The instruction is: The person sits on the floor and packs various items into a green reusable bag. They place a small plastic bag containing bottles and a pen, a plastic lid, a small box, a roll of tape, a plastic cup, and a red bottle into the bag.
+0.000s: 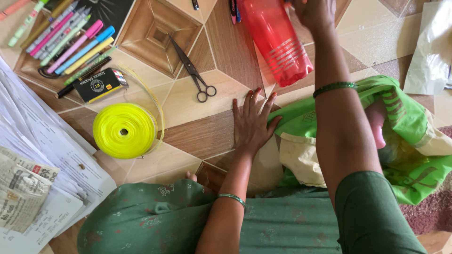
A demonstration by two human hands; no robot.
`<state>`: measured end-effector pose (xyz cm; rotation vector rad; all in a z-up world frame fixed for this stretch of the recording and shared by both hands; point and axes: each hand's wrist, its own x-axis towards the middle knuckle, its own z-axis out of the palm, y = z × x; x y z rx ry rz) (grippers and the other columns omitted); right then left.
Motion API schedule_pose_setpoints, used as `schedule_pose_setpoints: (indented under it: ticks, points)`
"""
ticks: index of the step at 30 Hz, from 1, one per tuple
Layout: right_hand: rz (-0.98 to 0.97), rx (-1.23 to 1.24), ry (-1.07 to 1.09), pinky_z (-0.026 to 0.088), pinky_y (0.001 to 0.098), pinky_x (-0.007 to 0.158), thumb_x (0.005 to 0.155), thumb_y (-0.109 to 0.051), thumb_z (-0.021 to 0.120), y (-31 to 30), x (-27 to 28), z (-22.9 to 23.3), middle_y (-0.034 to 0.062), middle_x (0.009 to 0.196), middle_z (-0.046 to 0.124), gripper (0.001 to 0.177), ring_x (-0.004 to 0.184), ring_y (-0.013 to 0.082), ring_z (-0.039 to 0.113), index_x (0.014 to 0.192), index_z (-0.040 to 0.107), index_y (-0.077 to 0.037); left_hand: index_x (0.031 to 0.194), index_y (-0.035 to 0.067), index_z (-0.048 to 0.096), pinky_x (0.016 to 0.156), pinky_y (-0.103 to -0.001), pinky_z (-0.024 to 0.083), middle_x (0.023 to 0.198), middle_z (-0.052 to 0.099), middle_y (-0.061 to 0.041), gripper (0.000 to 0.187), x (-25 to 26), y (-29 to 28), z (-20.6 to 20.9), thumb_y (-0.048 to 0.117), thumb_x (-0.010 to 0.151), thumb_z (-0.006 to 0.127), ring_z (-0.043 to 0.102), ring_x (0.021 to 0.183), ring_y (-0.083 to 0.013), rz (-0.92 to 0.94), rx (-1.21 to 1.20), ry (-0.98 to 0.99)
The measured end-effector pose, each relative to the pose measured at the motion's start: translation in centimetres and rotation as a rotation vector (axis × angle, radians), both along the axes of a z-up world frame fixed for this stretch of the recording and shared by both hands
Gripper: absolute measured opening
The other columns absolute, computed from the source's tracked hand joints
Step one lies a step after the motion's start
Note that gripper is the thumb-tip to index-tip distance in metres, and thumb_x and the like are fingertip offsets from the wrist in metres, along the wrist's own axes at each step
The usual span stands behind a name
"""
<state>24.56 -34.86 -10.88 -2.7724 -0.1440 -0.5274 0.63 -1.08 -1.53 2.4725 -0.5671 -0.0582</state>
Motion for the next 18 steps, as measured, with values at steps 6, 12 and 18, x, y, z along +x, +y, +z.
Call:
schedule_pose_setpoints:
  ticks: [6, 12, 18]
  points:
    - [-0.192, 0.119, -0.242, 0.049, 0.0473, 0.084, 0.088, -0.016, 0.078, 6.5, -7.1, 10.0, 0.0111, 0.098, 0.069, 0.018, 0.095, 0.0326, 0.065, 0.102, 0.071, -0.007, 0.152, 0.028, 0.048, 0.121, -0.068, 0.018, 0.156, 0.043, -0.014, 0.063, -0.2, -0.1, -0.6, 0.059, 0.098, 0.056, 0.036, 0.149, -0.0331, 0.006, -0.02, -0.042]
    - [-0.292, 0.68, -0.071, 0.054, 0.0286, 0.073, 0.099, -0.008, 0.068, 7.9, -20.9, 19.6, 0.0012, 0.095, 0.062, 0.011, 0.088, 0.0136, 0.063, 0.108, 0.073, -0.005, 0.146, 0.022, 0.052, 0.119, -0.068, 0.017, 0.153, 0.044, -0.015, 0.06, 0.1, 0.0, -0.3, 0.056, 0.097, 0.057, 0.037, 0.146, -0.0346, 0.002, -0.048, -0.082]
    - [0.17, 1.871, -0.137, 0.057, 0.0382, 0.067, 0.107, -0.005, 0.059, 7.6, -36.5, 23.1, 0.0146, 0.098, 0.069, 0.042, 0.081, 0.0254, 0.068, 0.15, 0.062, -0.009, 0.139, 0.019, 0.059, 0.12, -0.067, 0.018, 0.147, 0.049, -0.016, 0.052, -0.4, 0.3, -1.8, 0.053, 0.1, 0.058, 0.041, 0.144, -0.0339, -0.003, -0.133, -0.119]
